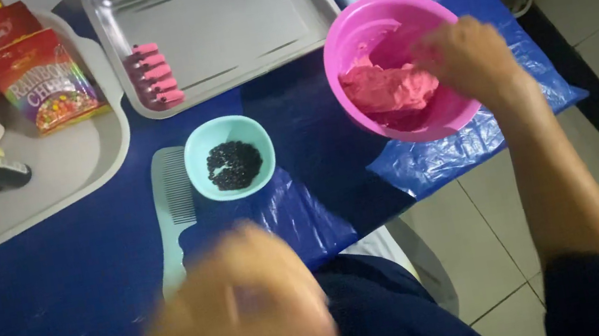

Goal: The person kneads a pink dough-like substance in a pink bowl and rolls it into small cylindrical shapes. They use a light blue comb to press a textured pattern onto the pink cylinders and then sprinkle small black beads onto them. The finished items are placed on a metal tray.

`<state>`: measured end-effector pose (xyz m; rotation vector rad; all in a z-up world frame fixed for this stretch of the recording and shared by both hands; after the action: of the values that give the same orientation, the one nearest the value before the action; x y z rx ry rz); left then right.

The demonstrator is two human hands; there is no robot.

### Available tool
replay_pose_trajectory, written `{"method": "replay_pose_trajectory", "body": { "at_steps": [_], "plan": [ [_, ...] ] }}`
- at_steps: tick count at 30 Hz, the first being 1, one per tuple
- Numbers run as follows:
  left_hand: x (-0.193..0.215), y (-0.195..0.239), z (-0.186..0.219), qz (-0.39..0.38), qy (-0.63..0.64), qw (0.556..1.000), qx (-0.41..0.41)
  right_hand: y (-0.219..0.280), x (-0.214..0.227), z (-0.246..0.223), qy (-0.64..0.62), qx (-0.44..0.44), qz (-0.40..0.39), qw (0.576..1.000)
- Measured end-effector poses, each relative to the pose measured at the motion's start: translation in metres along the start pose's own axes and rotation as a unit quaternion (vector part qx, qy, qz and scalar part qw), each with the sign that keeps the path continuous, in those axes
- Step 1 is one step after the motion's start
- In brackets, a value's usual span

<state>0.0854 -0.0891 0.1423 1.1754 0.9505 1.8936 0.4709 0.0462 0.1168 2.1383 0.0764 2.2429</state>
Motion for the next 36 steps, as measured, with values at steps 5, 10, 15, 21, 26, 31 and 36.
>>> {"method": "replay_pose_trajectory", "body": {
  "at_steps": [5, 10, 15, 21, 26, 31, 36],
  "plan": [
    [-0.095, -0.034, 0.023, -0.141, 0.052, 0.945, -0.292, 0.014, -0.036, 0.000, -0.046, 0.121, 0.069, 0.989],
    [-0.160, -0.035, 0.033, -0.284, 0.120, 0.724, -0.617, 0.007, -0.047, -0.003, -0.029, 0.194, 0.168, 0.966],
    [-0.006, 0.107, 0.120, 0.032, 0.160, 0.666, -0.728, -0.010, -0.046, 0.017, -0.133, 0.216, 0.195, 0.948],
    [0.032, -0.104, 0.166, 0.150, 0.438, 0.596, -0.656, -0.033, -0.064, 0.046, -0.187, 0.082, 0.196, 0.959],
    [0.033, -0.146, 0.201, 0.142, 0.520, 0.609, -0.583, -0.034, -0.075, 0.030, -0.092, 0.147, 0.188, 0.967],
    [0.035, -0.165, 0.215, 0.110, 0.545, 0.611, -0.564, -0.028, -0.069, 0.029, -0.059, 0.200, 0.143, 0.967],
    [0.037, -0.182, 0.222, 0.102, 0.576, 0.587, -0.559, -0.045, -0.072, 0.030, -0.107, 0.220, 0.093, 0.965]
  ]
}}
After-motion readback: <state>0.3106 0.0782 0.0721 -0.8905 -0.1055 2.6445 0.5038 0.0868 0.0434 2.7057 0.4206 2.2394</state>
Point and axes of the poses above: each hand's wrist, its own y-axis away from the middle knuckle, its own x-axis out of the back of the hand, z = x × y, the point moved 6 cm from there along -y, towards the middle knuckle, and after that the axes turned 1 degree about -y, right-handed, at the moved point
